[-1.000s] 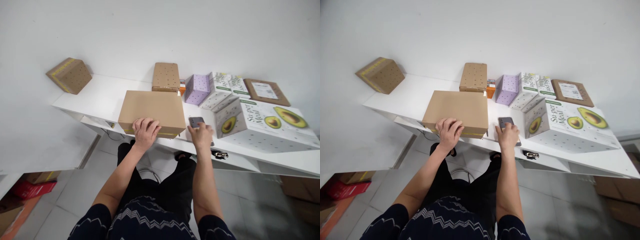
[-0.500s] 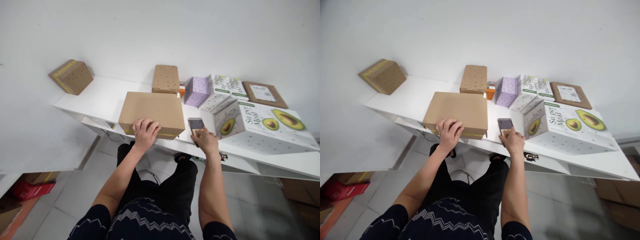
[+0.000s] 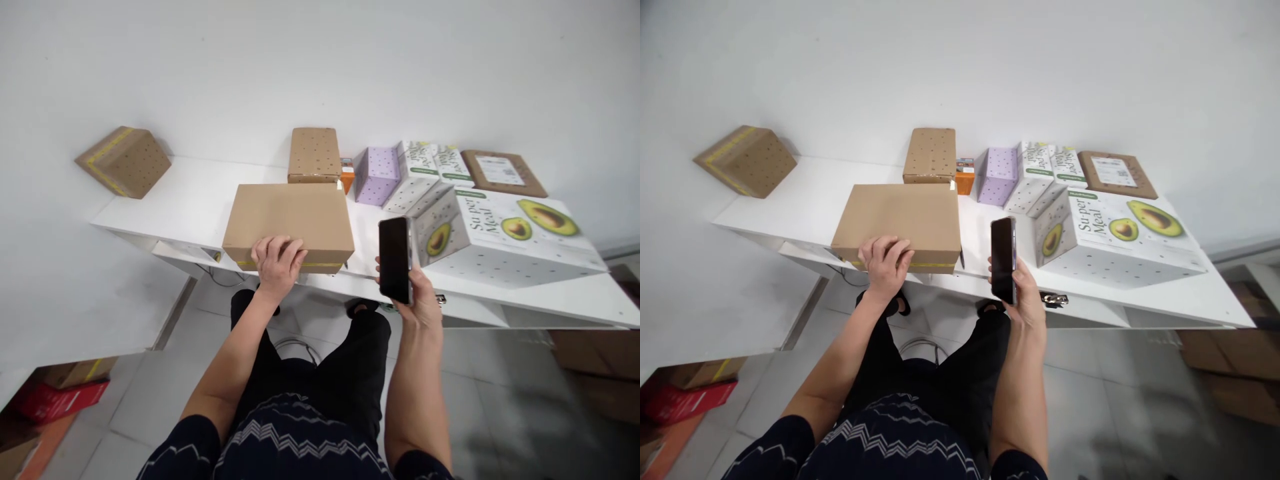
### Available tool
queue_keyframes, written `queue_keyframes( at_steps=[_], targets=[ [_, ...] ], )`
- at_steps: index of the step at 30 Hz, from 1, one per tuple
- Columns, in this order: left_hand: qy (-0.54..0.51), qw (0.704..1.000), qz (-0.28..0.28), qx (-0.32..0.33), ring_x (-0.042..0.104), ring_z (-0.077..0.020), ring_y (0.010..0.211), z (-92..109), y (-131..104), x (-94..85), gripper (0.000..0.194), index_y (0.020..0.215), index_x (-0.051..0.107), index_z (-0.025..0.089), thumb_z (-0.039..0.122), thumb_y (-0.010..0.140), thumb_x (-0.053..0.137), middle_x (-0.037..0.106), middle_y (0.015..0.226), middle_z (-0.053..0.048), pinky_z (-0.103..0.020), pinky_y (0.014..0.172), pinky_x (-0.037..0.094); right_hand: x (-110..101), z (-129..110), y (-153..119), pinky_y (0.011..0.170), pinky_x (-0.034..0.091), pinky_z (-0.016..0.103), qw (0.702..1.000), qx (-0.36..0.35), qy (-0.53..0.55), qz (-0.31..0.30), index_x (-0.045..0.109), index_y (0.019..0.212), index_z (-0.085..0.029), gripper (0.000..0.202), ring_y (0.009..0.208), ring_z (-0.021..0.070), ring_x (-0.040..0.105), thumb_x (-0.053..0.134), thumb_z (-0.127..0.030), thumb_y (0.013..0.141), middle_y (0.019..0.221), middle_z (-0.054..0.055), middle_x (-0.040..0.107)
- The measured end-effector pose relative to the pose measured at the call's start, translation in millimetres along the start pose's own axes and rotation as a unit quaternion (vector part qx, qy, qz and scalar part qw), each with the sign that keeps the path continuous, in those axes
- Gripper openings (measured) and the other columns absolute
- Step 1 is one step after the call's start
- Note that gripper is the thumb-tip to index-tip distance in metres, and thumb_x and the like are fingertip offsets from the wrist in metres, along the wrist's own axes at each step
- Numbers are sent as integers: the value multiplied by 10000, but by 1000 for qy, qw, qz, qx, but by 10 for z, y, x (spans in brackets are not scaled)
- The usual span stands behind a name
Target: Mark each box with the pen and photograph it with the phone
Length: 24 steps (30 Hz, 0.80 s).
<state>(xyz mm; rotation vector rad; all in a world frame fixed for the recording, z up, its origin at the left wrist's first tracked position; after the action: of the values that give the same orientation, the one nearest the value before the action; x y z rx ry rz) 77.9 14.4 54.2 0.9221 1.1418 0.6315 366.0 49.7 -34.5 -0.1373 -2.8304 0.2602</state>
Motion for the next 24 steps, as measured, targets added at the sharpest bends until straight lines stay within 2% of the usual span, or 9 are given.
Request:
queue_keyframes(
  at_steps=[3, 7, 9, 13, 19, 22, 24],
  targets=[
    [-7, 1000, -8, -7, 538, -247, 1056, -16, -5, 22, 201, 1002, 739, 280, 417, 944, 604, 672, 1025, -76, -429, 1021, 322, 285, -63, -206, 750, 570, 435, 988, -3, 139, -68, 589, 1261, -220, 645, 951, 278, 683, 579, -600, 739, 1167, 142, 699],
    [-21, 997, -58, -48, 539, -263, 1074, -78, -25, 90, 246, 1003, 749, 286, 454, 950, 577, 671, 1051, -89, -454, 1036, 306, 633, -76, -419, 749, 566, 428, 946, 27, 284, -153, 567, 1355, -234, 704, 952, 266, 674, 601, -619, 766, 1241, 152, 678],
    [-25, 997, -58, -48, 537, -266, 1079, -79, -29, 86, 249, 1007, 751, 288, 457, 948, 579, 671, 1056, -95, -456, 1037, 308, 772, -42, -524, 739, 566, 420, 927, 56, 323, -180, 566, 1367, -247, 704, 929, 253, 674, 591, -655, 794, 1243, 148, 681],
    [-15, 999, -32, -21, 533, -260, 1080, -37, -26, 40, 213, 1014, 751, 291, 428, 939, 606, 674, 1050, -88, -440, 1025, 327, 983, 53, -766, 765, 570, 426, 910, 116, 343, -204, 598, 1329, -254, 701, 929, 248, 678, 534, -737, 825, 1229, 133, 696],
    [-41, 998, -29, -34, 524, -263, 1095, -46, -41, 45, 225, 1045, 744, 299, 426, 952, 582, 671, 1067, -89, -454, 1035, 327, 1380, 106, -1117, 823, 567, 450, 880, 211, 331, -268, 638, 1277, -200, 634, 971, 273, 700, 523, -651, 847, 1294, 146, 676],
    [-74, 996, -29, -42, 513, -264, 1111, -65, -58, 39, 237, 1064, 732, 293, 391, 975, 535, 666, 1081, -96, -477, 1053, 309, 1607, 112, -1219, 817, 568, 437, 860, 252, 322, -306, 634, 1280, -180, 706, 942, 266, 707, 461, -709, 846, 1296, 155, 672],
    [-103, 992, -49, -46, 507, -272, 1137, -71, -74, 49, 270, 1090, 720, 269, 423, 972, 532, 657, 1108, -112, -495, 1063, 302, 1748, 119, -1262, 776, 575, 432, 846, 273, 316, -331, 624, 1294, -166, 748, 866, 256, 713, 440, -732, 842, 1263, 165, 685]
  ],
)
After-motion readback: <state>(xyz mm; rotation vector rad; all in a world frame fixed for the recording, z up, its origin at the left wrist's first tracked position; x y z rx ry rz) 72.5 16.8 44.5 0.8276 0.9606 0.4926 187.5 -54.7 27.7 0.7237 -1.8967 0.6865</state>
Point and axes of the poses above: each hand's wrist, its own y-axis towards the middle knuckle, its own x-axis out of the palm, z = x × y, the point moved 7 cm from there along y, towards the middle knuckle
